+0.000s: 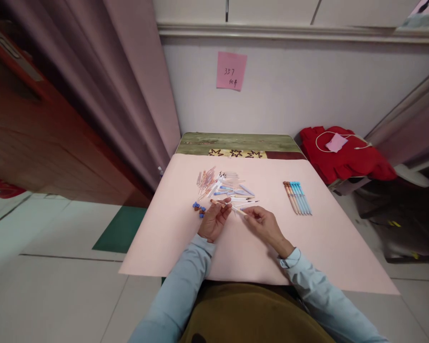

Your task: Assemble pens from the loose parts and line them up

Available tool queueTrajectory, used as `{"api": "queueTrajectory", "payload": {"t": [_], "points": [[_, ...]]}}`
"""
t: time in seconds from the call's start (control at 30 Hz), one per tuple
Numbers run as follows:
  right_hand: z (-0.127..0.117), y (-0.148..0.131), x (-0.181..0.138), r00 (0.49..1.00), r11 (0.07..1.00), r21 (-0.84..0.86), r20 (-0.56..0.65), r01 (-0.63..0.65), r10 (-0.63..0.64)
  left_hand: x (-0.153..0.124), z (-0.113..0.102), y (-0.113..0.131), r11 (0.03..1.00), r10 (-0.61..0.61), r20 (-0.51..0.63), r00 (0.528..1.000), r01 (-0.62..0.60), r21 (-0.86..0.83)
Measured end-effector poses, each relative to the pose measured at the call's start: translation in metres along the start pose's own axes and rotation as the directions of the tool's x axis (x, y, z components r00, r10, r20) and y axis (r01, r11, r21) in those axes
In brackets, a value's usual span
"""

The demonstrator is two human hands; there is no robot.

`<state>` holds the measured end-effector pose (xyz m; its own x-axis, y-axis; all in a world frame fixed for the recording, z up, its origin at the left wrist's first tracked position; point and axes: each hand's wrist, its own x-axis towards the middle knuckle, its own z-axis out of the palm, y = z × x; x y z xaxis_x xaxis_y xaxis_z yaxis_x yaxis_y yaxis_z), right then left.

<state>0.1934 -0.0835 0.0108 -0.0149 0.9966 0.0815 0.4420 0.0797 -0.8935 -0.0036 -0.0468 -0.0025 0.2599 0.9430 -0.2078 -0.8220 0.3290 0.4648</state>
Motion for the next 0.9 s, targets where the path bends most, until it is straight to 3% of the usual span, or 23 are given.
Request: {"api": "queueTrajectory", "payload": {"t": [0.2, 0.3, 0.37, 0.53, 0.67, 0.9], "points": [[0.018, -0.007, -0.001, 0.991, 0.930, 0.345, 0.080, -0.128, 0.107, -0.006, 0.003, 0.000, 0.988, -0.112, 0.110, 0.988, 0.100, 0.114], [0.023, -0.011, -0.002, 0.991, 0.846, 0.518, 0.018, -0.126, 0.136, -0.008, 0.004, 0.001, 0.989, -0.112, 0.109, 0.988, 0.100, 0.105], [0.022, -0.014, -0.005, 0.988, 0.829, 0.547, -0.024, -0.114, 0.151, -0.008, 0.004, 0.001, 0.992, -0.100, 0.080, 0.992, 0.093, 0.088], [0.015, -0.020, -0.019, 0.995, 0.966, 0.258, -0.097, 0.011, 0.014, -0.005, 0.003, -0.002, 0.994, -0.091, 0.036, 0.995, 0.088, 0.072], [0.014, -0.026, -0.028, 0.980, 0.992, -0.028, -0.154, 0.124, -0.127, -0.004, 0.002, -0.004, 0.994, -0.068, 0.041, 0.997, 0.064, 0.092], [0.014, -0.030, -0.031, 0.971, 0.977, -0.152, -0.161, 0.150, -0.174, -0.006, 0.001, -0.004, 0.989, -0.025, 0.070, 0.997, 0.015, 0.146]]}}
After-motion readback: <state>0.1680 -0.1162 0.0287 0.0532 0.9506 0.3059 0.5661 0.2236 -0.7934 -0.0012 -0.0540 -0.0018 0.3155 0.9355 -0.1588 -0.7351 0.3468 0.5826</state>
